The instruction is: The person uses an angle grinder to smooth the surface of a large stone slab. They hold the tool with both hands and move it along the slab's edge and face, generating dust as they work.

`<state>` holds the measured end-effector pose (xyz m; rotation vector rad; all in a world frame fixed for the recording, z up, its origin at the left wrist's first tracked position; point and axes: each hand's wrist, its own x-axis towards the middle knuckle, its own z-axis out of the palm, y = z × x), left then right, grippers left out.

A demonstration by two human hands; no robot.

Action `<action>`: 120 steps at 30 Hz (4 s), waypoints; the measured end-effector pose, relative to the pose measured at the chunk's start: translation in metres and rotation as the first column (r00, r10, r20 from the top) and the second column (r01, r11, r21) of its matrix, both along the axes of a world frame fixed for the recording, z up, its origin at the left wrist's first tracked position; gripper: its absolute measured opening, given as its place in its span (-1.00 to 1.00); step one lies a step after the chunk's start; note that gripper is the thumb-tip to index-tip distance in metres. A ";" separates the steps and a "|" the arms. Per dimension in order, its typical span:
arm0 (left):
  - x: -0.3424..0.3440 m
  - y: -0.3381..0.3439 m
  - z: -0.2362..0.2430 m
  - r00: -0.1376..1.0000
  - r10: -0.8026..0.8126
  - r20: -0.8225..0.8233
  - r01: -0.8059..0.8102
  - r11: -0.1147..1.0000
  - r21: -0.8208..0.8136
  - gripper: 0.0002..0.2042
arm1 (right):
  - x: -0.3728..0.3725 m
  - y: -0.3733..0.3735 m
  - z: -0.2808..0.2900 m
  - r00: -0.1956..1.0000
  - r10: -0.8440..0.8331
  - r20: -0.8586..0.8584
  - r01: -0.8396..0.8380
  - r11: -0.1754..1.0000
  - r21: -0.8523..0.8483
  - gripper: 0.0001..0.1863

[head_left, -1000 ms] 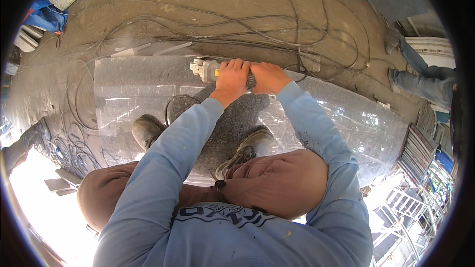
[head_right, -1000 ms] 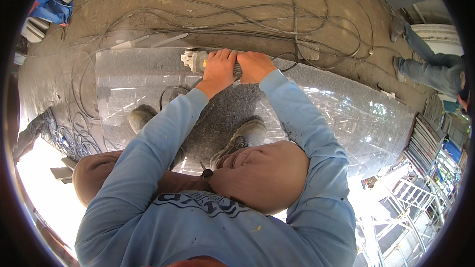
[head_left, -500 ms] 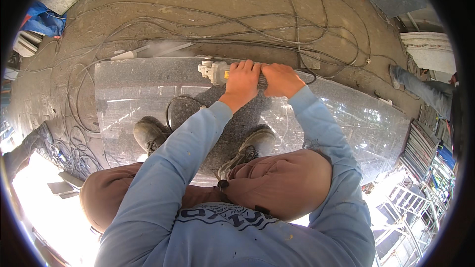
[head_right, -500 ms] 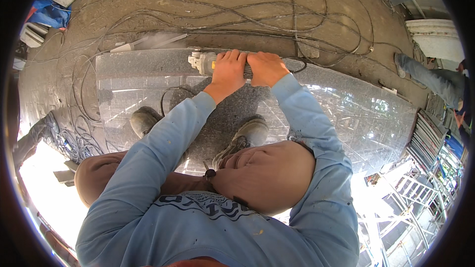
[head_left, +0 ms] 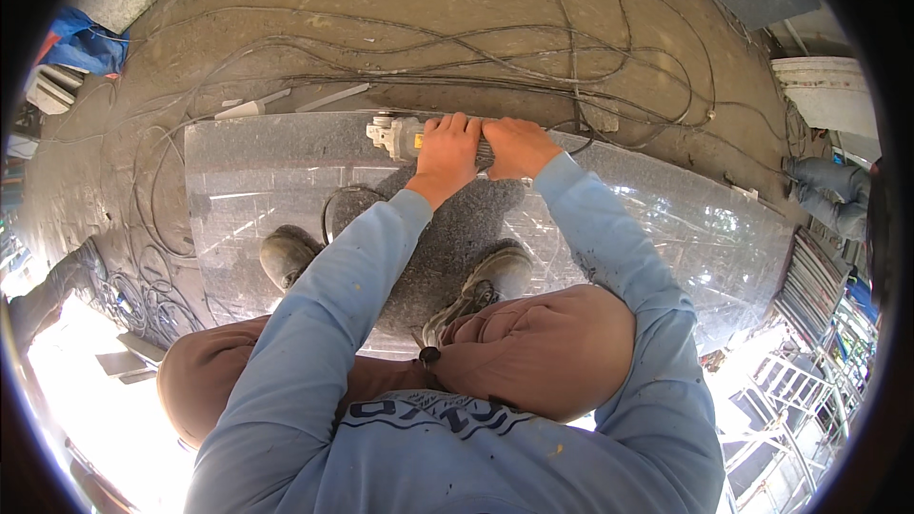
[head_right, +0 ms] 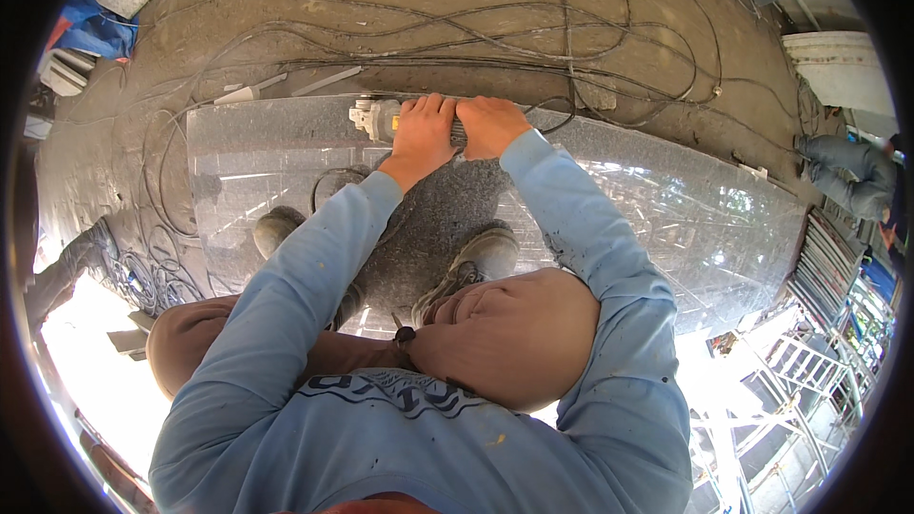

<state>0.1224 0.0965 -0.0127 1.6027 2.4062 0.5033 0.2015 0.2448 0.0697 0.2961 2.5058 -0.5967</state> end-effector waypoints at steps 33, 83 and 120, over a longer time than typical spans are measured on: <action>0.001 0.003 -0.001 1.000 -0.027 0.002 0.027 0.999 -0.020 -0.34 | 0.004 0.003 -0.002 1.000 -0.010 0.014 0.010 1.000 0.003 -0.47; 0.030 0.020 0.020 1.000 -0.024 -0.006 0.024 0.999 0.039 -0.52 | 0.026 0.013 0.024 0.986 -0.078 0.144 0.075 0.997 0.031 -0.43; -0.003 -0.009 0.008 0.999 -0.012 0.032 0.011 0.999 0.044 -0.40 | 0.002 -0.012 0.006 0.999 -0.008 -0.043 0.009 1.000 0.026 -0.57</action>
